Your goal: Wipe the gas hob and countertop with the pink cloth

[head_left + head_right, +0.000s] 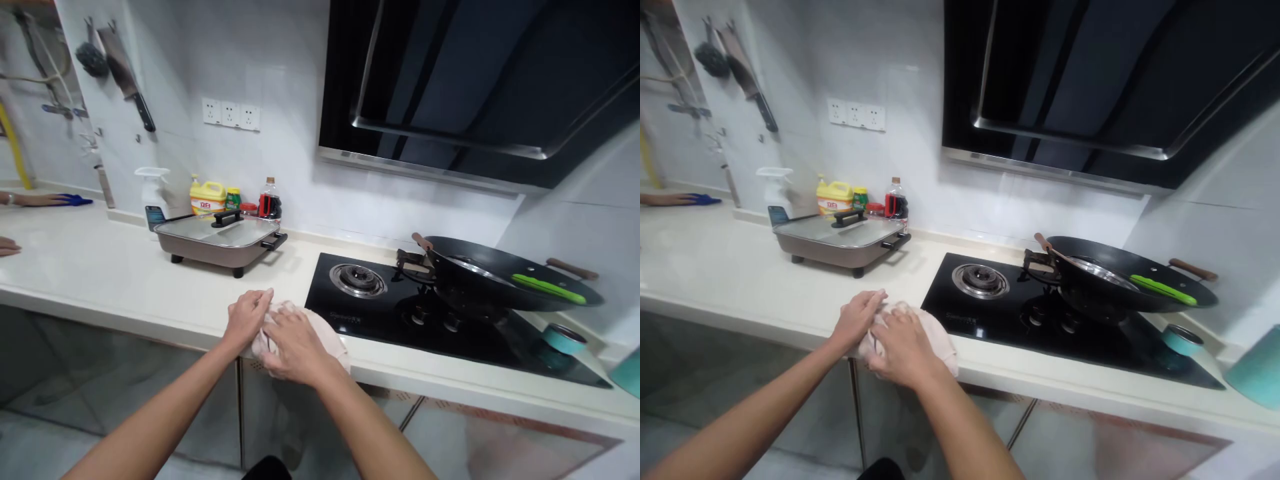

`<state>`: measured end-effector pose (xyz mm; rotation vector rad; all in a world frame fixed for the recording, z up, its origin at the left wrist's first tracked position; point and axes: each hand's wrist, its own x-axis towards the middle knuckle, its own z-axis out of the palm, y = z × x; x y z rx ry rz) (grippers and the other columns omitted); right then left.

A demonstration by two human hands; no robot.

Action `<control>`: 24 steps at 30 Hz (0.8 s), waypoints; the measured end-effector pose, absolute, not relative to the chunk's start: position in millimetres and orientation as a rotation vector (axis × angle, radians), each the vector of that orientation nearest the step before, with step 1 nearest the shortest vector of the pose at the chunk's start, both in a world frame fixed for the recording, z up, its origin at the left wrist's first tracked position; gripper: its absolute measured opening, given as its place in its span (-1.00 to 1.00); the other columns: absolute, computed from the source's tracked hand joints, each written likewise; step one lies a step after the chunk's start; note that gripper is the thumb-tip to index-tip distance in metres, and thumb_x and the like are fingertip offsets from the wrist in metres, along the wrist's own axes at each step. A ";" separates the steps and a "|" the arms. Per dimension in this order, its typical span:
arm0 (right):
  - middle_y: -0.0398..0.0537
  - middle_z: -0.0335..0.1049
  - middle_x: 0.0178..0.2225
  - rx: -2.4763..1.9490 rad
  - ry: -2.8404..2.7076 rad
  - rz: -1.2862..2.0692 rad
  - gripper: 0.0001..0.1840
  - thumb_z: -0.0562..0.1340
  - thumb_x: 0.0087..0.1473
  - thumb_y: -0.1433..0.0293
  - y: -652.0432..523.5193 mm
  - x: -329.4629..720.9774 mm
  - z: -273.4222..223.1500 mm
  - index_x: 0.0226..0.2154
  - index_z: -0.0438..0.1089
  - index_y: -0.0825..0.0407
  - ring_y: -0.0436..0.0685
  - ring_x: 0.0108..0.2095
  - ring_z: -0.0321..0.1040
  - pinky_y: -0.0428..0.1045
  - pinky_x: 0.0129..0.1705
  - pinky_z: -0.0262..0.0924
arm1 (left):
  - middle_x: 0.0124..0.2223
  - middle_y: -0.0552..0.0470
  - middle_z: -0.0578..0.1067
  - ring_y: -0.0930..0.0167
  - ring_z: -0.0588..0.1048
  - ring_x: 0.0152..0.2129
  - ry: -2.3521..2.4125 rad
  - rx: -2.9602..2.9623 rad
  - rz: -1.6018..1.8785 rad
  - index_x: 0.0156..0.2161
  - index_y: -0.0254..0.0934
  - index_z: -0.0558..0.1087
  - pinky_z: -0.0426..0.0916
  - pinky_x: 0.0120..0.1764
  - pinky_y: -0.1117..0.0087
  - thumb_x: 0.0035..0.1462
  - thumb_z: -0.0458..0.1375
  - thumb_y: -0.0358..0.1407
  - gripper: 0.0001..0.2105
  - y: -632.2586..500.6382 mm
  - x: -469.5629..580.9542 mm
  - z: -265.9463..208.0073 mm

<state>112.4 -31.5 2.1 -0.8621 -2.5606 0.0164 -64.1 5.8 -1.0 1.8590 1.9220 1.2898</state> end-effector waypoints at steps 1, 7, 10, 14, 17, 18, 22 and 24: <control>0.02 0.30 0.26 -0.867 -2.552 0.010 -0.55 0.24 0.27 0.13 -35.4 120.1 1.9 0.16 0.35 -0.11 0.30 0.30 0.10 0.27 0.34 -0.05 | -0.06 -0.02 0.65 0.18 0.53 0.02 1.934 1.854 1.242 -0.21 -0.14 0.59 0.32 0.10 0.13 0.33 -0.12 0.10 -0.49 5.3 -64.1 1.6; 0.00 0.41 0.06 -0.983 -2.443 -0.113 -0.28 0.45 0.05 0.07 -53.2 193.9 -11.7 0.21 0.31 -0.16 0.30 0.07 0.23 0.18 0.10 0.13 | -0.02 -0.07 0.65 0.13 0.51 0.04 1.990 1.937 1.068 -0.22 -0.15 0.62 0.24 0.16 0.06 0.27 -0.10 0.11 -0.48 -1.3 -61.1 11.6; 0.05 0.44 0.00 -1.195 -2.309 -0.243 -0.30 0.47 0.02 0.11 -59.4 253.7 -26.1 0.16 0.36 -0.08 0.31 -0.03 0.25 0.20 0.01 0.16 | 0.00 -0.06 0.65 0.12 0.52 0.04 2.008 1.944 1.011 -0.22 -0.15 0.62 0.22 0.17 0.05 0.26 -0.09 0.10 -0.49 -3.6 -59.1 14.6; 0.10 0.44 0.07 -1.335 -2.152 -0.335 -0.42 0.35 0.15 0.13 -66.9 355.3 -43.4 0.17 0.35 -0.04 0.31 -0.04 0.28 0.20 0.02 0.19 | 0.01 -0.06 0.65 0.09 0.49 0.07 1.989 2.006 0.988 -0.20 -0.16 0.63 0.20 0.19 0.03 0.24 -0.08 0.09 -0.49 -4.3 -56.3 16.1; 0.11 0.46 0.03 -1.530 -1.978 -0.378 -0.47 0.20 0.25 0.07 -70.6 424.4 -48.8 0.15 0.38 0.00 0.29 -0.10 0.31 0.20 0.02 0.22 | 0.00 -0.07 0.66 0.08 0.49 0.07 1.985 2.026 0.978 -0.18 -0.17 0.64 0.20 0.18 0.02 0.23 -0.07 0.10 -0.49 -4.1 -54.4 15.5; 0.13 0.47 0.00 -1.631 -1.884 -0.397 -0.45 0.16 0.27 0.04 -71.1 440.2 -48.6 0.14 0.38 0.03 0.30 -0.11 0.31 0.20 0.01 0.23 | 0.00 -0.07 0.66 0.08 0.49 0.06 1.984 2.028 0.975 -0.18 -0.17 0.64 0.20 0.18 0.02 0.23 -0.07 0.10 -0.48 -4.1 -53.9 15.3; 0.21 0.47 -0.02 -1.937 -1.607 -0.434 -0.38 0.03 0.32 0.00 -73.3 443.6 -40.7 0.10 0.40 0.13 0.35 -0.11 0.32 0.21 -0.05 0.24 | 0.01 -0.09 0.65 0.08 0.48 0.07 1.982 2.033 0.978 -0.17 -0.18 0.63 0.17 0.19 0.00 0.24 -0.09 0.10 -0.47 -4.1 -53.0 14.7; 0.21 0.48 -0.04 -1.924 -1.657 -0.426 -0.44 0.02 0.32 0.04 -76.3 410.0 -35.0 0.04 0.43 0.11 0.36 -0.11 0.33 0.18 -0.07 0.24 | 0.01 -0.10 0.65 0.08 0.48 0.06 1.987 2.040 0.973 -0.18 -0.18 0.63 0.17 0.18 0.00 0.25 -0.09 0.11 -0.47 -3.6 -53.3 13.9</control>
